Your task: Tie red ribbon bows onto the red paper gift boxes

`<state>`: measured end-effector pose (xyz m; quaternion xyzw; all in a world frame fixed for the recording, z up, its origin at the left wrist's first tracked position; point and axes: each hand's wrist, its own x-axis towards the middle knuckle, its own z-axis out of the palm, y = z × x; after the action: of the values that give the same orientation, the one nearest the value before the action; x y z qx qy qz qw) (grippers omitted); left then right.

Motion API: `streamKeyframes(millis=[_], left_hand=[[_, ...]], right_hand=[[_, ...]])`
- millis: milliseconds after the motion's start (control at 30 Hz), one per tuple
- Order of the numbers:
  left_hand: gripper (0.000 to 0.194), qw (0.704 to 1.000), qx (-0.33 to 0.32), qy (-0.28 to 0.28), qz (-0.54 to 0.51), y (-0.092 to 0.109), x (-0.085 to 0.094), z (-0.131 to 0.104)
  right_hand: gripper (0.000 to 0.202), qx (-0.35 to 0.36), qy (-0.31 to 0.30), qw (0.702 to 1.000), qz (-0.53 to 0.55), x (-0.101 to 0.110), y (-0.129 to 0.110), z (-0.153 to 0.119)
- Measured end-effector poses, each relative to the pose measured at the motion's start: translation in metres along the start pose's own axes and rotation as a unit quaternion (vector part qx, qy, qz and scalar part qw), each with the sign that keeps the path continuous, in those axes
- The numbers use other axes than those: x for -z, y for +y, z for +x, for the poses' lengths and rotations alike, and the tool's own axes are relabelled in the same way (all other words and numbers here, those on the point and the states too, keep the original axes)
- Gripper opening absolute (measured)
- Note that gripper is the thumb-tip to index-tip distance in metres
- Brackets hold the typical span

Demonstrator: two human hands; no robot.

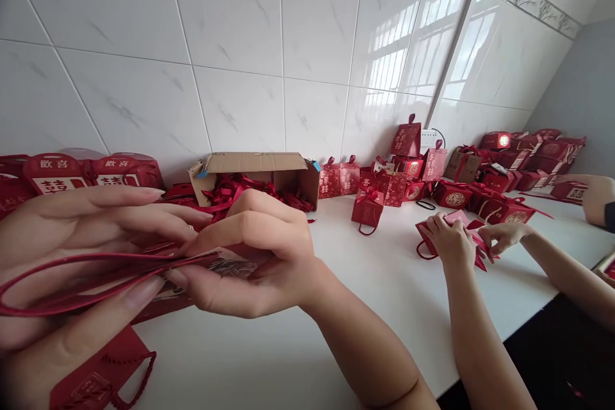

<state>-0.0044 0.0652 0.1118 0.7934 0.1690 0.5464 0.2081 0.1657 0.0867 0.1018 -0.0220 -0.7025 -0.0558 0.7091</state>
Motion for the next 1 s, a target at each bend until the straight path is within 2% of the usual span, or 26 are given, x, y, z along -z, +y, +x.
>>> streamKeyframes(millis=[167,467,567,667,767,867,1000], left_hand=[[0.055,0.999,-0.026,-0.045,0.007,0.0,0.006,0.002],[0.046,0.994,-0.081,0.033,0.066,-0.002,-0.005,0.004],[0.047,0.988,-0.104,0.004,0.114,-0.001,-0.001,0.002],[0.051,0.97,-0.127,-0.026,0.204,0.001,0.006,0.001],[0.057,0.946,-0.169,-0.035,0.276,0.003,0.008,0.001],[0.058,0.94,-0.182,-0.029,0.287,0.002,0.007,0.001],[0.056,0.951,-0.135,-0.012,0.279,-0.004,0.005,0.001]], right_hand=[[0.011,0.002,0.017,1.0,0.006,-0.002,-0.001,0.001],[0.016,0.045,0.021,0.998,-0.033,-0.002,0.002,-0.004],[0.016,0.027,-0.019,0.999,-0.042,0.007,-0.001,-0.002],[0.018,-0.021,-0.11,0.991,-0.079,0.019,-0.006,0.003],[0.017,-0.028,-0.172,0.979,-0.107,0.026,-0.01,0.007],[0.017,-0.026,-0.181,0.975,-0.123,0.024,-0.011,0.008],[0.018,-0.062,-0.144,0.978,-0.135,0.016,-0.011,0.004]])
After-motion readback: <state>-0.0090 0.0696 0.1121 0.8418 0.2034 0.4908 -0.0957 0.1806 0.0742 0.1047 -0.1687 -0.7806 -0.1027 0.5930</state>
